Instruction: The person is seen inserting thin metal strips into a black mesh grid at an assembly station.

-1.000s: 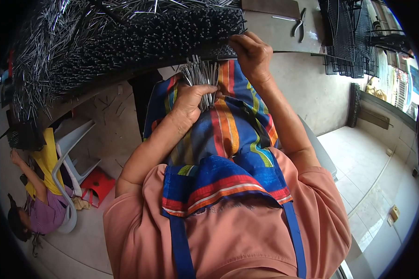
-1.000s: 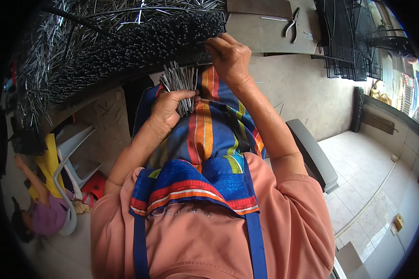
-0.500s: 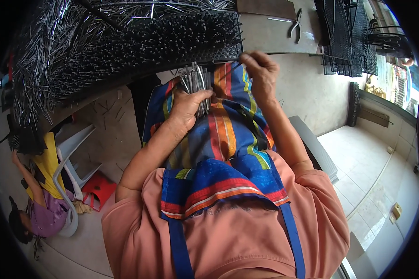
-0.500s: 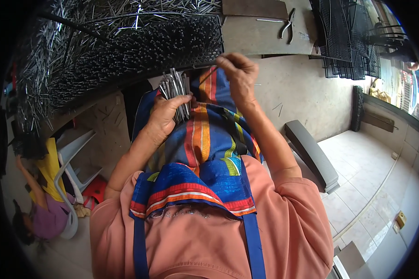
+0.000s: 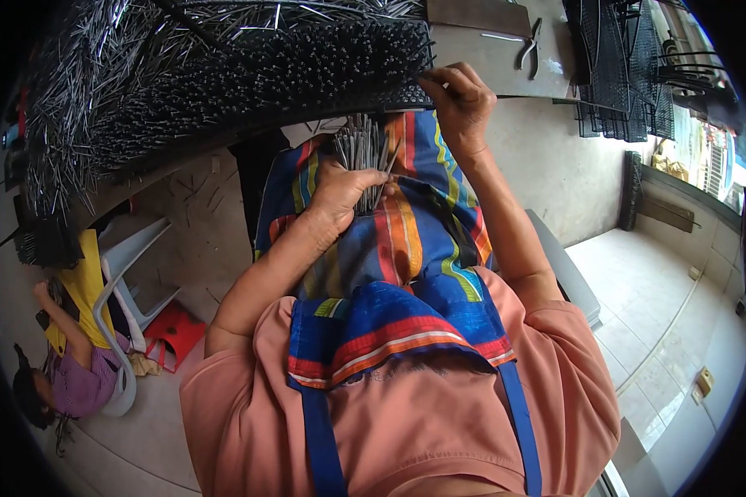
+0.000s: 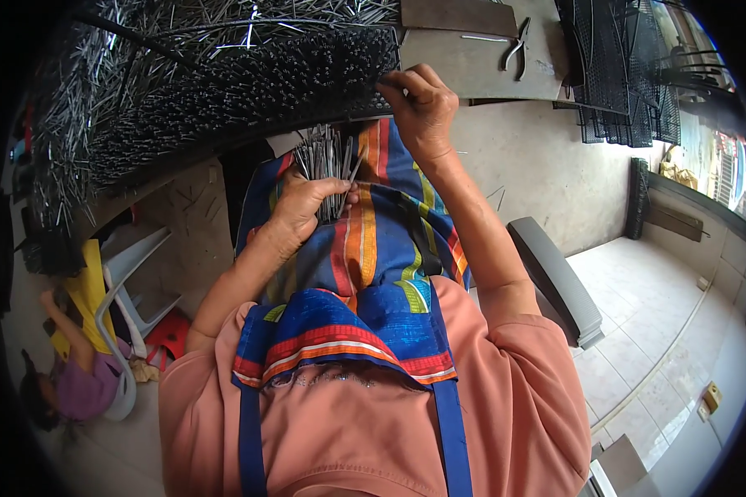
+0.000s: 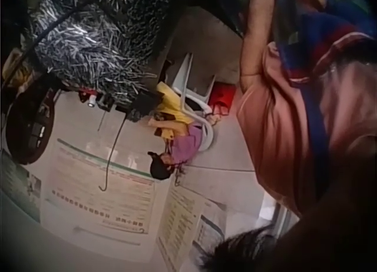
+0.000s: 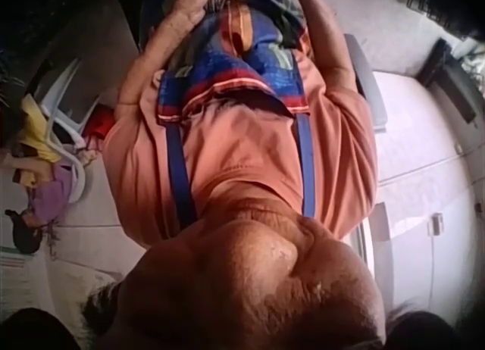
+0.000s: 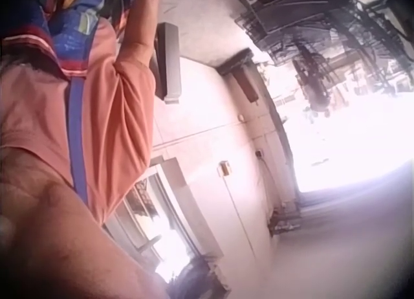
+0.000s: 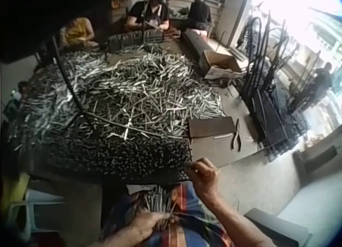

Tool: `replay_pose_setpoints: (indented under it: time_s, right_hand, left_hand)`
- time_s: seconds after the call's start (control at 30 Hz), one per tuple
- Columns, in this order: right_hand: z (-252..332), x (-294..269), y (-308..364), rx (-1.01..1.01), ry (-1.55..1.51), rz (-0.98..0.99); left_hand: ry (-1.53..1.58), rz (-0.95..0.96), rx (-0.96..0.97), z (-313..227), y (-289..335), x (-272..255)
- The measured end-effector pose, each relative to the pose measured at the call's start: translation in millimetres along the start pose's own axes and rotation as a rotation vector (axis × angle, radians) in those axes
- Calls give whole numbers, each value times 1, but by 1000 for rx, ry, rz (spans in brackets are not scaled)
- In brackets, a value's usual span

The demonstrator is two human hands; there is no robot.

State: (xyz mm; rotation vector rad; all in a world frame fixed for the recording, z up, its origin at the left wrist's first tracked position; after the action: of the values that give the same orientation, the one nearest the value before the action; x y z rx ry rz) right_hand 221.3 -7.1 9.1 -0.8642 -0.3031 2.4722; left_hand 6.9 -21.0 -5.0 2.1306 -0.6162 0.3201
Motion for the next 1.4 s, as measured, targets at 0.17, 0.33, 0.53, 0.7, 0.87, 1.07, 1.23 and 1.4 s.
replay_pose_setpoints:
  time_s: [0.17, 0.33, 0.53, 0.7, 0.87, 1.07, 1.23, 1.4]
  right_hand:
    - [-1, 3, -4, -114, 105, 2]
    - [12, -4, 10, -56, 164, 94]
    - [31, 7, 47, 961, -705, 481]
    - [33, 11, 39, 819, -700, 295]
    - [44, 23, 11, 206, -548, -45]
    - [46, 38, -4, -41, -353, 49]
    - [44, 40, -1, -65, -323, 72]
    - [43, 44, -1, -85, -246, 103]
  left_hand:
    - [42, -16, 39, 0, -2, 0]
    - [233, -27, 47, -1, -7, -1]
    - [120, 32, 139, -2, -5, 3]
    - [117, -166, 195, 1, -2, -16]
    - [145, -168, 119, -4, 11, -15]
    - [175, -141, 138, -3, 13, -24]
    - [109, -188, 198, -11, 17, -16]
    - [-38, -190, 265, -6, 11, -20]
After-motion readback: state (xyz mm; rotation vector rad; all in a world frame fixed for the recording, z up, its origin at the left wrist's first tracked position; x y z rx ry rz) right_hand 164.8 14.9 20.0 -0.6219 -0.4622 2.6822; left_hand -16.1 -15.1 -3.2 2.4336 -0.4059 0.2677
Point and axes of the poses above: each hand's wrist, its own y-axis away from the middle knuckle, its own x-axis out of the palm, z = x × y, the point moved 1 cm from there along -y, towards the middle knuckle, and after that the axes turned 3 degrees about -y, right-handed, at the moved point
